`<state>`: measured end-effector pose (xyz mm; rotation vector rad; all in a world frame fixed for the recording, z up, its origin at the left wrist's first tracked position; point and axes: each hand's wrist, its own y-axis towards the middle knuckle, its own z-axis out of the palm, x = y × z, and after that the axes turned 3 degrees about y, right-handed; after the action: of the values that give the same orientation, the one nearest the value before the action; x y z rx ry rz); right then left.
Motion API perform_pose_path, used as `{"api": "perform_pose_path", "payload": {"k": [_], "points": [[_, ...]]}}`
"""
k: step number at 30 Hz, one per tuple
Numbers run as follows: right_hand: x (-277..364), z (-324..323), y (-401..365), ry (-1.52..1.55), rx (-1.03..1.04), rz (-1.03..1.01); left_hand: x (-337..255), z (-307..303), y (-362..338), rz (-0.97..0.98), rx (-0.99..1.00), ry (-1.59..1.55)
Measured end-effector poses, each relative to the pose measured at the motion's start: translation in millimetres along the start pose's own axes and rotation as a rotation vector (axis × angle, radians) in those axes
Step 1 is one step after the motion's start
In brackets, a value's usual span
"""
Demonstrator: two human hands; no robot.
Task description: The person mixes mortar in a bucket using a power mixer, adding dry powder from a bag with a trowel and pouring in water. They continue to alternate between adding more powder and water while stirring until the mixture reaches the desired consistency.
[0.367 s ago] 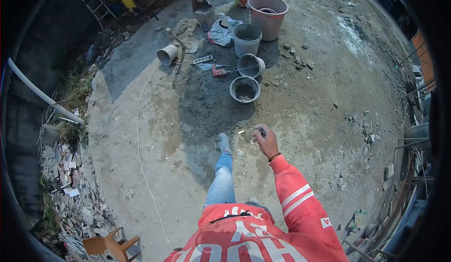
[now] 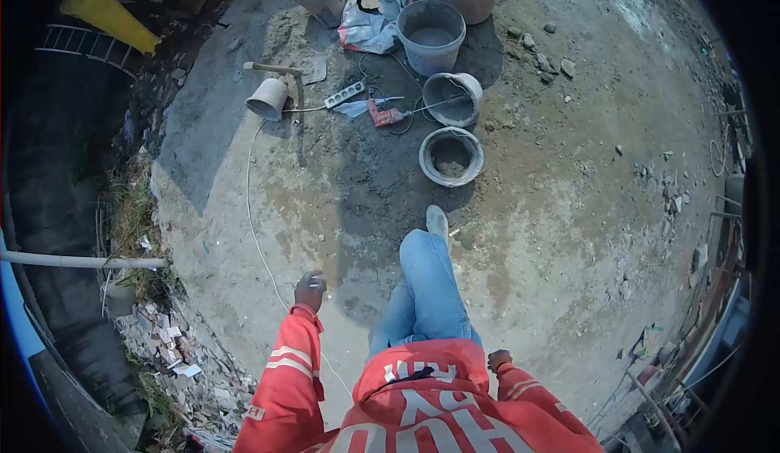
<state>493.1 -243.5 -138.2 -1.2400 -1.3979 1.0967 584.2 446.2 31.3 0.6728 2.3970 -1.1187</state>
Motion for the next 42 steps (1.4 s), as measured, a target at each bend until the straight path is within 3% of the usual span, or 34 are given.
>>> {"api": "perform_pose_path", "payload": {"k": [2, 4, 6, 7, 9, 10, 11, 12, 13, 14, 15, 16, 19, 21, 24, 26, 27, 28, 30, 32, 34, 37, 39, 40, 41, 42], "points": [[13.6, -3.4, -11.8, 0.574, 0.055, 0.466, -112.1, -13.4, 126.2, 0.156, 0.054, -0.053], [54.8, -85.9, -27.2, 0.27, 0.132, 0.237, -193.5, -5.6, 244.8, 0.259, 0.054, 0.0], [77.9, -128.5, 37.9, 0.51, 0.11, 0.459, -255.5, 11.1, 351.2, 0.249, 0.083, 0.203], [89.8, -174.1, 76.2, -0.136, 0.111, 0.018, -263.5, 27.2, 406.4, 0.281, 0.099, 0.233], [122.2, -266.7, 195.7, 0.786, -0.088, 0.395, -287.9, 71.2, 516.8, 0.329, 0.121, 0.315], [167.7, -343.8, 222.6, 1.045, -0.473, 0.383, -293.8, 95.3, 555.3, 0.313, 0.143, 0.38], [170.1, -399.1, 284.9, 0.883, -0.565, 0.227, -285.7, 126.4, 582.9, 0.308, 0.232, 0.482], [199.7, -465.8, 326.5, 0.941, -0.758, 0.114, -289.7, 149.1, 620.3, 0.334, 0.308, 0.585], [251.9, -576.0, 319.7, 0.758, -0.771, 0.129, -292.7, 169.5, 653.2, 0.318, 0.345, 0.602], [269.9, -639.6, 342.4, 0.807, -0.805, 0.006, -286.3, 190.1, 673.5, 0.372, 0.378, 0.691], [274.1, -678.8, 381.8, 0.789, -0.796, 0.034, -273.1, 217.8, 692.2, 0.434, 0.417, 0.772], [269.1, -696.9, 432.1, 0.756, -0.921, 0.029, -256.5, 247.8, 716.1, 0.421, 0.468, 0.779], [271.5, -780.6, 500.0, 0.689, -1.035, -0.012, -215.6, 327.1, 784.9, 0.508, 0.469, 0.939], [277.0, -795.5, 532.1, 0.646, -1.063, -0.041, -189.5, 367.0, 817.2, 0.69, 0.384, 1.11], [284.3, -792.1, 557.3, 0.63, -0.986, -0.113, -183.6, 406.9, 838.5, 0.682, 0.358, 1.143], [282.9, -776.6, 566.1, 0.61, -1.198, -0.17, -158.7, 423.9, 860.0, 0.712, 0.376, 1.059], [281.8, -774.0, 568.9, 0.596, -1.298, -0.292, -149.3, 431.1, 867.4, 0.726, 0.316, 1.088], [281.0, -773.8, 565.6, 0.585, -1.295, -0.288, -143.5, 437.5, 874.2, 0.742, 0.252, 1.112], [282.7, -786.2, 552.7, 0.951, -1.091, -0.298, -141.1, 443.6, 883.3, 0.761, 0.222, 1.139], [283.3, -803.3, 547.1, 0.88, -1.102, -0.348, -144.1, 428.0, 890.5, 0.805, 0.348, 1.078], [281.7, -835.8, 543.4, 1.293, -0.899, -0.22, -158.4, 404.3, 883.6, 0.842, 0.465, 0.959], [244.1, -891.6, 551.4, 1.453, -0.78, 0.025, -213.6, 348.7, 835.9, 0.753, 0.646, 0.839], [232.3, -921.4, 536.6, 1.498, -0.741, 0.387, -244.1, 310.4, 811.3, 0.672, 0.785, 0.696], [197.6, -908.3, 555.5, 1.504, -0.751, 0.341, -270.8, 292.0, 793.8, 0.618, 0.831, 0.587], [170.0, -895.6, 574.4, 1.407, -0.998, 0.198, -300.9, 274.8, 775.1, 0.564, 0.88, 0.471], [209.4, -902.4, 524.4, 0.934, -1.055, 0.356, -333.5, 263.0, 762.7, 0.458, 0.95, 0.486]]}}
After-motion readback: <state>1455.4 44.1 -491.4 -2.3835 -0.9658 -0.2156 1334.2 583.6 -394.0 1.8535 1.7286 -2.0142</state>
